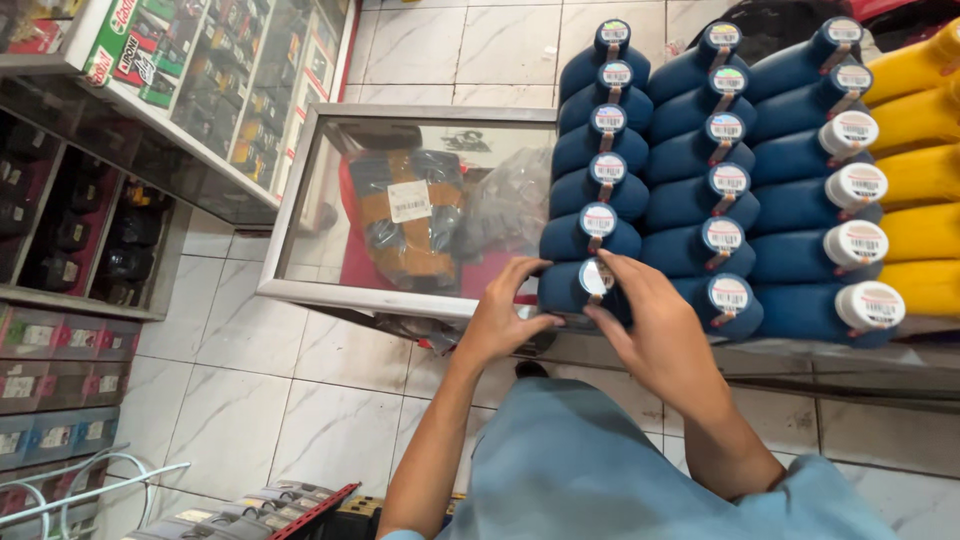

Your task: The person repeatedly picks up white and blue plastic bottles from a glass display case and places them onto a red metal shelf. The person walks back and forth between the case and the shelf, handling the bottles one at a time to restock the inventory.

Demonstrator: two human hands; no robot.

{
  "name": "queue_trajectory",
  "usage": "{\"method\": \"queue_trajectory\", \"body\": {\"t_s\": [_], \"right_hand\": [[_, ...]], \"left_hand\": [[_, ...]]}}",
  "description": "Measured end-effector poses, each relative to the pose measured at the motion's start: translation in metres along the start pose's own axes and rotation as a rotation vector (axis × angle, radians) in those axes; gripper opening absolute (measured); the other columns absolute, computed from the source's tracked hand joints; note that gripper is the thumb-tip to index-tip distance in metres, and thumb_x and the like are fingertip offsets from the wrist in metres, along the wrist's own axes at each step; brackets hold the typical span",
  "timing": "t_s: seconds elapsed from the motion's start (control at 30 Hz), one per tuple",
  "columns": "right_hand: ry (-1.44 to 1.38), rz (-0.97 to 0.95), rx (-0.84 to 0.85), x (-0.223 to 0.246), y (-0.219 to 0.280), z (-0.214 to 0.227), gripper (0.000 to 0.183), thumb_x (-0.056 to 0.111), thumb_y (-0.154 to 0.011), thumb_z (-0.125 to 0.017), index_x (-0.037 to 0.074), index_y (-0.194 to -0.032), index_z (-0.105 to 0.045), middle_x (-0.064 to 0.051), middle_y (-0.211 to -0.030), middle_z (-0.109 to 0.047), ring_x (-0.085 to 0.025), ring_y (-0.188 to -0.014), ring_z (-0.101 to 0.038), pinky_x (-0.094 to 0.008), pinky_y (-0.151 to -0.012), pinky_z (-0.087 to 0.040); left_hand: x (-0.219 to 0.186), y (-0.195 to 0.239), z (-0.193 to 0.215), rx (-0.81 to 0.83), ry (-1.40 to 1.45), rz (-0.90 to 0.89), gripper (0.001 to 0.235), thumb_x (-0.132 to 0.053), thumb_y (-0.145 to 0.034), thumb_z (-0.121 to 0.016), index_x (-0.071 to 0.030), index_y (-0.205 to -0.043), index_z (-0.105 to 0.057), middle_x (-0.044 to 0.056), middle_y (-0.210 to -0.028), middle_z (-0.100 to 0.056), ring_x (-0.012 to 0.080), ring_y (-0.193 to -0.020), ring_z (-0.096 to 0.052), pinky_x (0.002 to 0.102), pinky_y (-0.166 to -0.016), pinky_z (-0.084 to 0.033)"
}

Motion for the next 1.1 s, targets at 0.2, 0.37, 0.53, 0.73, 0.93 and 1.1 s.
{"method": "queue_trajectory", "body": {"t_s": [0.2,0.37,0.53,0.73,0.93,1.1], "right_hand": [[-0.02,-0.04,0.029,-0.001,-0.001,-0.017,0.057,0.004,-0.08,-0.079,0.0,-0.134,-0.061,-0.02,-0.123,-0.067,-0.036,-0.109,-0.066,-0.041,-0.093,-0.053],[-0.092,0.096,0.08,0.021,0.009,-0.034,0.056,0.005,-0.079,-0.08,0.001,-0.132,-0.062,-0.022,-0.124,-0.066,-0.038,-0.113,-0.065,-0.041,-0.095,-0.053],[-0.318,0.065,0.2,0.038,0.013,-0.06,0.054,0.007,-0.083,-0.079,0.001,-0.134,-0.062,-0.017,-0.126,-0.068,-0.028,-0.116,-0.068,-0.037,-0.098,-0.053],[-0.649,-0.073,0.554,0.051,0.036,-0.15,0.051,0.012,-0.089,-0.076,0.001,-0.136,-0.06,-0.008,-0.118,-0.071,-0.015,-0.106,-0.067,-0.03,-0.093,-0.053],[-0.798,-0.203,0.969,0.084,0.098,-0.242,0.046,0.013,-0.092,-0.071,0.002,-0.136,-0.061,-0.008,-0.109,-0.071,-0.013,-0.098,-0.064,-0.029,-0.085,-0.054],[-0.737,-0.124,1.272,0.14,0.148,-0.285,0.046,0.016,-0.093,-0.069,0.002,-0.136,-0.061,-0.011,-0.112,-0.073,-0.015,-0.1,-0.067,-0.031,-0.088,-0.054]], "left_hand": [[0.009,0.007,-0.006,0.02,0.068,0.047,0.076,-0.018,-0.067,-0.09,-0.004,-0.134,-0.058,0.014,-0.133,-0.063,0.031,-0.125,-0.063,0.039,-0.101,-0.055],[0.025,0.036,-0.013,-0.045,0.195,0.171,0.078,-0.022,-0.067,-0.094,-0.004,-0.133,-0.057,0.015,-0.12,-0.071,0.0261,-0.114,-0.069,0.038,-0.098,-0.054],[0.012,0.103,0.019,-0.269,0.339,0.131,0.073,-0.023,-0.073,-0.093,-0.002,-0.132,-0.054,0.016,-0.111,-0.073,0.0227,-0.108,-0.07,0.036,-0.097,-0.056],[-0.014,0.216,0.052,-0.562,0.301,0.356,0.065,-0.025,-0.078,-0.086,0.0,-0.13,-0.056,0.017,-0.103,-0.076,0.0207,-0.096,-0.074,0.034,-0.087,-0.06],[-0.048,0.32,0.044,-0.942,0.157,0.512,0.06,-0.025,-0.081,-0.084,0.002,-0.129,-0.062,0.018,-0.104,-0.076,0.0211,-0.096,-0.075,0.035,-0.086,-0.059],[-0.077,0.396,0.028,-1.256,0.197,0.653,0.058,-0.028,-0.081,-0.081,0.002,-0.127,-0.063,0.018,-0.1,-0.077,0.0218,-0.09,-0.078,0.034,-0.083,-0.061]]}}
Point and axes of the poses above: each hand's wrist, its own y-axis away from the middle knuckle, its own z-axis out of the back of the hand, x = y × z, the point moved 7 cm from there along -y, towards the middle knuckle
